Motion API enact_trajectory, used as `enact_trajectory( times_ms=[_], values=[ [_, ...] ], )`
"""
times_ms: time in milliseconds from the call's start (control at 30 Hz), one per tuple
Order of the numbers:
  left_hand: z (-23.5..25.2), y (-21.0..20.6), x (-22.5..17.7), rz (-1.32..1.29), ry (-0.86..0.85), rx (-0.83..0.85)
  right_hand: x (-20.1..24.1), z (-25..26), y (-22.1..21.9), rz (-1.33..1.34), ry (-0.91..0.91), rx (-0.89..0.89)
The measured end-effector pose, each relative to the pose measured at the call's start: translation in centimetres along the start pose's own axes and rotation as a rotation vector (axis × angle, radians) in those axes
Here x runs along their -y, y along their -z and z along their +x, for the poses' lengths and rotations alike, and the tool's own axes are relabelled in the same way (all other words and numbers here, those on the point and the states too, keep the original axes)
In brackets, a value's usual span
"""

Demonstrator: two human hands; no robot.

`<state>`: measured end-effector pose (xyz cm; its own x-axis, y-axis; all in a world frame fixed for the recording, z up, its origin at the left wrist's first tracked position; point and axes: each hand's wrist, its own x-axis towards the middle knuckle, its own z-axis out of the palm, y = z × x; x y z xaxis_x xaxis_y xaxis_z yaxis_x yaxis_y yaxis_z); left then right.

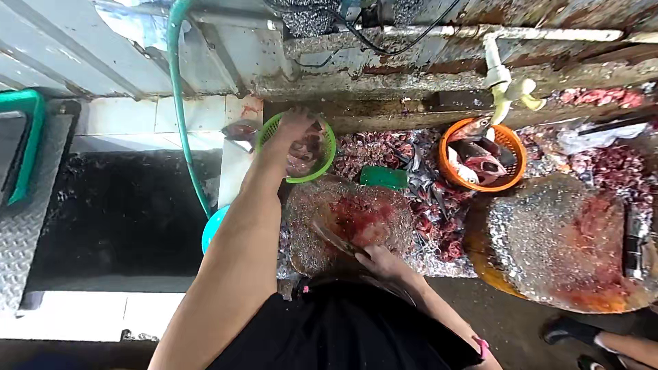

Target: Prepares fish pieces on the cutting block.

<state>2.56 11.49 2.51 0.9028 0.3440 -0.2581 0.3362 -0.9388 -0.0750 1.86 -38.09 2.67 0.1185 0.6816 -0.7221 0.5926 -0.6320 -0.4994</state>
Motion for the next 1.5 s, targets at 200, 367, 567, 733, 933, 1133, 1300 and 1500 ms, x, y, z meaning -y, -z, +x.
enact_trajectory(
  times_ms=[200, 367, 567, 733, 933, 1133, 1300, 1500],
  values=[
    [-7.9, 2.5, -0.1, -0.794, 0.483, -0.245, -6.9, -2.8, 2.2, 0.112, -0.247, -0.394],
    [-20.1, 2.2, -14.0, -1.606, 0.413, -0.444, -7.7, -4.9, 1.3, 0.321, -0.428, -0.7],
    [-25.7, -7.4, -27.8, -1.446, 0.154, -0.186, -5.1, -8.6, -1.5, 0.342, -0.186, -0.513],
    [-28.4, -8.3, -30.4, -1.372, 0.168, -0.31, -5.1, -11.4, -3.3, 0.215, -0.055, -0.435],
    [-31.5, -7.6, -32.1, -1.443, 0.252, -0.204, -3.4, -14.7, -4.7, 0.045, -0.164, -0.408],
    [-32.6, -6.8, -34.4, -1.536, 0.49, -0.213, -1.5, -17.5, -4.9, -0.099, -0.209, -0.269],
    [-33.2, -6.3, -34.8, -1.386, 0.432, -0.2, -0.8, -19.2, -4.4, -0.14, -0.237, -0.215],
    [-32.9, -6.0, -36.4, -1.227, 0.381, -0.289, 2.5, -18.7, -3.8, -0.341, -0.35, -0.233]
  ],
)
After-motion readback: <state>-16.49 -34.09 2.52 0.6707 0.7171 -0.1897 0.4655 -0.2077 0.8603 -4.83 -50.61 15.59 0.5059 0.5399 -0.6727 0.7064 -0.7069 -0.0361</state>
